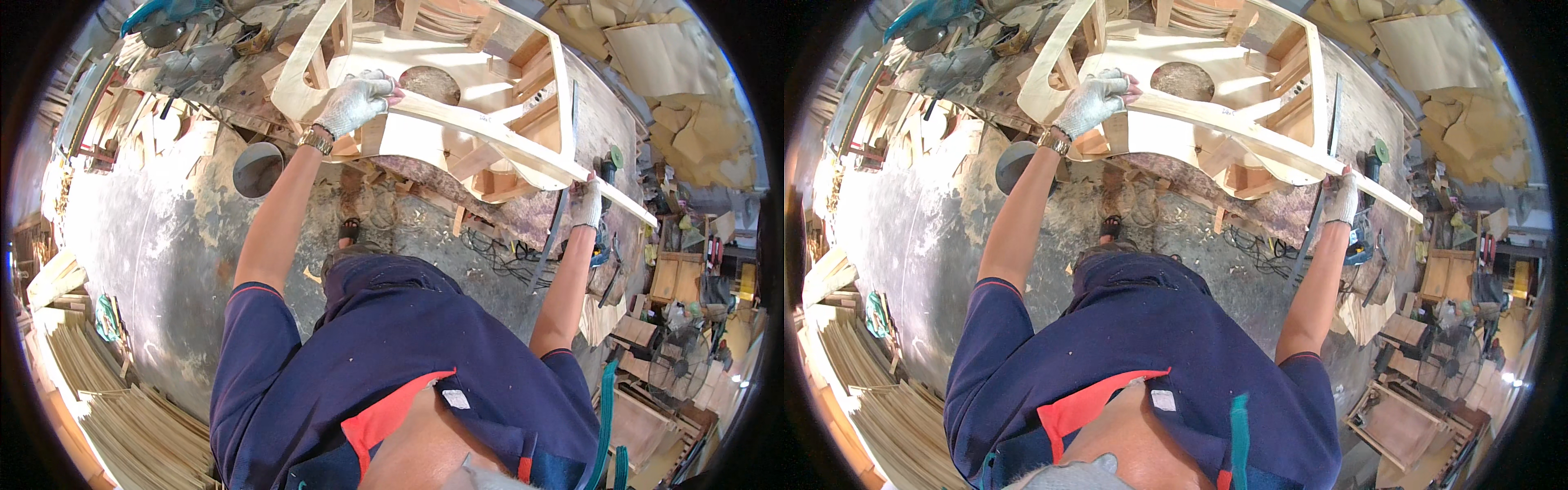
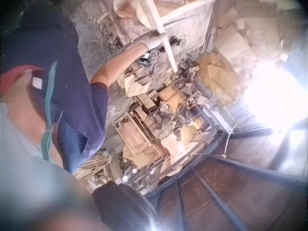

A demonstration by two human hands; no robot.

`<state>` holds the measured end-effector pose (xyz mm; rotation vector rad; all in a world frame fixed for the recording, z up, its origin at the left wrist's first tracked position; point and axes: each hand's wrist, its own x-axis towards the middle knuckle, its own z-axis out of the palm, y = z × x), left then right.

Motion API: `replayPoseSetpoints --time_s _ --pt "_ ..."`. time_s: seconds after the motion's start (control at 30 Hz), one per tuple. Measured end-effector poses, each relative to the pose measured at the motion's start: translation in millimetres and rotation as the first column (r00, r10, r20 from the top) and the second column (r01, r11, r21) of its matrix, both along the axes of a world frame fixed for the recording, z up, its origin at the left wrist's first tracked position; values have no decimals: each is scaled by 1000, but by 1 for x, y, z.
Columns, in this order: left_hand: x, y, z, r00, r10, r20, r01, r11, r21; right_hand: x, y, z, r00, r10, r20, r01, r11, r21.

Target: The person selects a wooden plank, cuts it on a table saw, and then uses a chop saw to trim smaller pieces. They mark the wood with a pen and fit the cut pieces into a wooden frame.

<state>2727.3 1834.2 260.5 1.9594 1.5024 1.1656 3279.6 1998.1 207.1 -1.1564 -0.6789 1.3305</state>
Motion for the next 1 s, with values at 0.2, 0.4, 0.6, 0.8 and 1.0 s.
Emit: replayPoseSetpoints --time_s 0.2,0.4,0.6,0.8,1.0 --pt "15 -18 26 939 100 -329 -98 995 21 -2 -2 2 999 28 -38 -28 1000 -6" --pt "8 -9 10 908 105 -405 -23 979 202 -4 -1 12 998 -16 -65 11 997 -80" --pt "10 -10 9 930 91 -355 -22 981 191 -9 -11 14 996 -88 -17 87 995 -57" --pt "11 -10 14 916 78 -394 -16 987 158 1 -16 21 977 -212 35 215 968 -130" --pt "16 -23 26 851 211 -480 -114 968 224 -53 -75 183 860 -486 158 299 728 617"
